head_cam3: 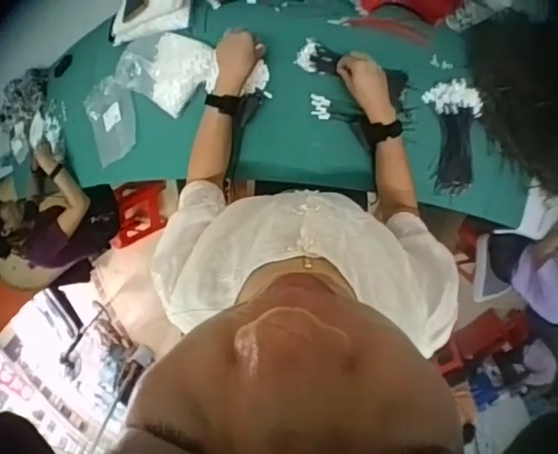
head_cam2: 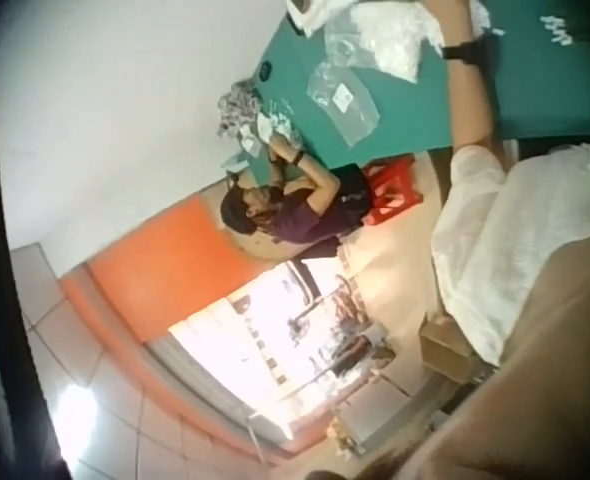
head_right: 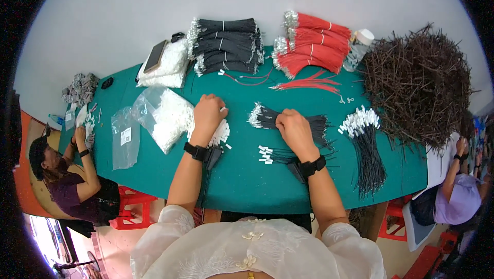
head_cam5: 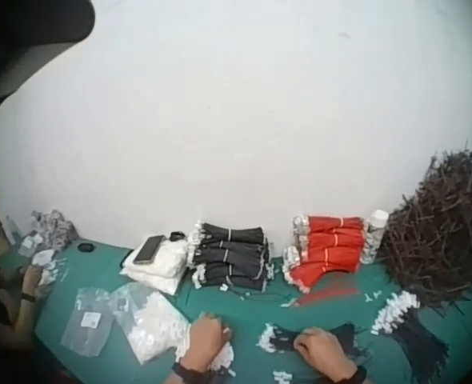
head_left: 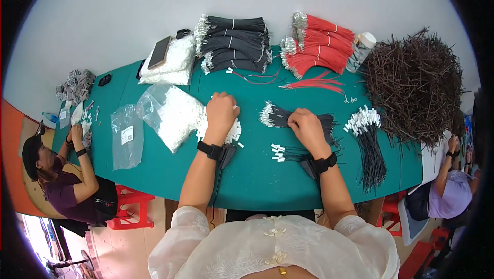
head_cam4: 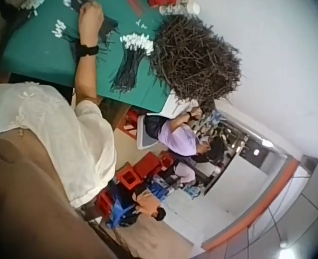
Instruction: The person picks up a black wire and a white connector, inserts the wire into the connector by hand, and places the assembled piece onto the table. This process is repeated several times, with the person occasionally adjusting the bundle of black wires.
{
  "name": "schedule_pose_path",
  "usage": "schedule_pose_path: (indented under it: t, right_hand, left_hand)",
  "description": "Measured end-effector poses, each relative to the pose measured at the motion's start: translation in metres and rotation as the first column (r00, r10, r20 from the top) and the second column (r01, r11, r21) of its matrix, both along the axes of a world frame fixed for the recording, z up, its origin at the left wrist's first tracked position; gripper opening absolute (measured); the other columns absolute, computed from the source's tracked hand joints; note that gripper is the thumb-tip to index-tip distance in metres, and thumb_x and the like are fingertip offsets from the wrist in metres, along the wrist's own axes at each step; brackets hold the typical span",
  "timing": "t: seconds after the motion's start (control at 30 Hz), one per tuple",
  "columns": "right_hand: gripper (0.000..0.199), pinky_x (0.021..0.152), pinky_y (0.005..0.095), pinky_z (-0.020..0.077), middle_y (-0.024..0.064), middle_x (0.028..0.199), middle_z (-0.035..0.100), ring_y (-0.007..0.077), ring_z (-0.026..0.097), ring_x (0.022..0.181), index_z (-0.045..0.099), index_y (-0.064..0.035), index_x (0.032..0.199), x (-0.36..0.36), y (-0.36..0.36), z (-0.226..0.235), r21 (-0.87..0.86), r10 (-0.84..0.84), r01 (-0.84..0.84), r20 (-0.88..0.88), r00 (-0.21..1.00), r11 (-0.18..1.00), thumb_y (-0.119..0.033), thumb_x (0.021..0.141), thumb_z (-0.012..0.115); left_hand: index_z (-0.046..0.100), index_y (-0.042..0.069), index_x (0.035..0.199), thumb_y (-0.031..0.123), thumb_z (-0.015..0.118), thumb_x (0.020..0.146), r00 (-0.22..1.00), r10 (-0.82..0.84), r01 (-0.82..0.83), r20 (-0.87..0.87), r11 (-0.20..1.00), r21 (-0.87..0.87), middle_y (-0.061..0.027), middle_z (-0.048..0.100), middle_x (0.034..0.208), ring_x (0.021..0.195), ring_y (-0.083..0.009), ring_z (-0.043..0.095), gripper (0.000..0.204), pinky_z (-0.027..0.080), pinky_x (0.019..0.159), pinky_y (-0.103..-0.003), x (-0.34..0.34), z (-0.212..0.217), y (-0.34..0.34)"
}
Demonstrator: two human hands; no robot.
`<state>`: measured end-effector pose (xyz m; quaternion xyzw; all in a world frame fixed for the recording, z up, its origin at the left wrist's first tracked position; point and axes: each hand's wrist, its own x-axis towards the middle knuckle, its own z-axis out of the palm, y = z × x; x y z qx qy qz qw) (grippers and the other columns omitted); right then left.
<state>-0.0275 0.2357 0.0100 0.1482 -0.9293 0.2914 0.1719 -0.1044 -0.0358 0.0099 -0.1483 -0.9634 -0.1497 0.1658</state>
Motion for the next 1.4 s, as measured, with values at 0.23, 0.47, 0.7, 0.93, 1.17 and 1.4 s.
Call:
schedule_pose_path:
  t: [0.23, 0.47, 0.7, 0.93, 1.17, 1.4]
  right_hand:
    - [0.007, 0.061, 0.033, 0.0456, 0.0083, 0.073, 0.061, 0.0223, 0.059, 0.066, 0.063, 0.0, 0.08, 0.01, -0.007, 0.021, -0.363, 0.079, -0.038, 0.099, 0.992, 0.931, -0.001, 0.085, 0.068]
    - [0.005, 0.054, 0.0217, 0.0354, -0.0035, 0.065, 0.053, 0.0024, 0.047, 0.062, 0.068, 0.0018, 0.088, 0.018, -0.017, 0.039, -0.585, 0.121, -0.001, 0.166, 0.979, 0.811, -0.002, 0.091, 0.069]
    - [0.008, 0.055, 0.0191, 0.0332, -0.0058, 0.069, 0.056, 0.0005, 0.045, 0.063, 0.071, 0.003, 0.093, 0.025, -0.021, 0.041, -0.699, 0.148, 0.019, 0.178, 0.973, 0.715, -0.003, 0.089, 0.073]
    - [0.007, 0.055, 0.0192, 0.0339, -0.0027, 0.074, 0.062, 0.0015, 0.048, 0.063, 0.072, 0.003, 0.093, 0.033, -0.034, 0.057, -0.74, 0.138, 0.017, 0.147, 0.98, 0.672, -0.001, 0.087, 0.074]
    - [0.006, 0.055, 0.0197, 0.0342, 0.0002, 0.075, 0.065, 0.0032, 0.048, 0.064, 0.073, 0.0029, 0.091, 0.037, -0.036, 0.06, -0.653, 0.12, -0.04, 0.078, 0.99, 0.756, 0.002, 0.085, 0.074]
    - [0.009, 0.054, 0.0211, 0.036, 0.0018, 0.072, 0.063, 0.0055, 0.049, 0.062, 0.073, 0.0019, 0.091, 0.041, -0.039, 0.069, -0.522, 0.096, -0.093, -0.022, 0.995, 0.848, 0.001, 0.082, 0.075]
  left_hand:
    - [0.073, 0.007, 0.082, 0.015, 0.077, 0.073, 0.997, 0.028, -0.036, 0.077, 0.995, 0.098, -0.012, 0.072, 0.083, 0.08, -0.0333, 0.068, 0.013, 0.055, 0.071, -0.045, 0.012, 0.009, 0.002]
    - [0.074, 0.006, 0.086, 0.011, 0.073, 0.078, 0.999, 0.008, -0.014, 0.045, 0.991, 0.135, -0.0142, 0.072, 0.084, 0.079, -0.0338, 0.069, 0.009, 0.054, 0.071, -0.043, 0.016, -0.001, -0.006]
    - [0.077, 0.007, 0.09, 0.01, 0.072, 0.082, 0.999, 0.052, -0.05, -0.002, 0.975, 0.217, -0.0138, 0.073, 0.084, 0.077, -0.0331, 0.068, 0.01, 0.054, 0.07, -0.042, 0.04, 0.015, 0.0]
    - [0.076, 0.006, 0.088, 0.005, 0.071, 0.079, 0.999, -0.031, 0.042, -0.031, 0.871, 0.49, -0.0134, 0.071, 0.082, 0.077, -0.0321, 0.067, 0.01, 0.053, 0.069, -0.042, 0.051, 0.02, 0.008]
    - [0.077, 0.009, 0.09, 0.007, 0.071, 0.081, 1.0, -0.01, 0.012, -0.008, 0.945, 0.328, -0.0141, 0.072, 0.085, 0.078, -0.0319, 0.068, 0.01, 0.053, 0.068, -0.041, 0.06, 0.011, 0.004]
    - [0.078, 0.01, 0.093, 0.008, 0.071, 0.082, 0.991, -0.007, -0.034, 0.134, 0.953, 0.301, -0.0143, 0.072, 0.083, 0.074, -0.0312, 0.068, 0.013, 0.054, 0.067, -0.039, 0.062, 0.021, 0.0]
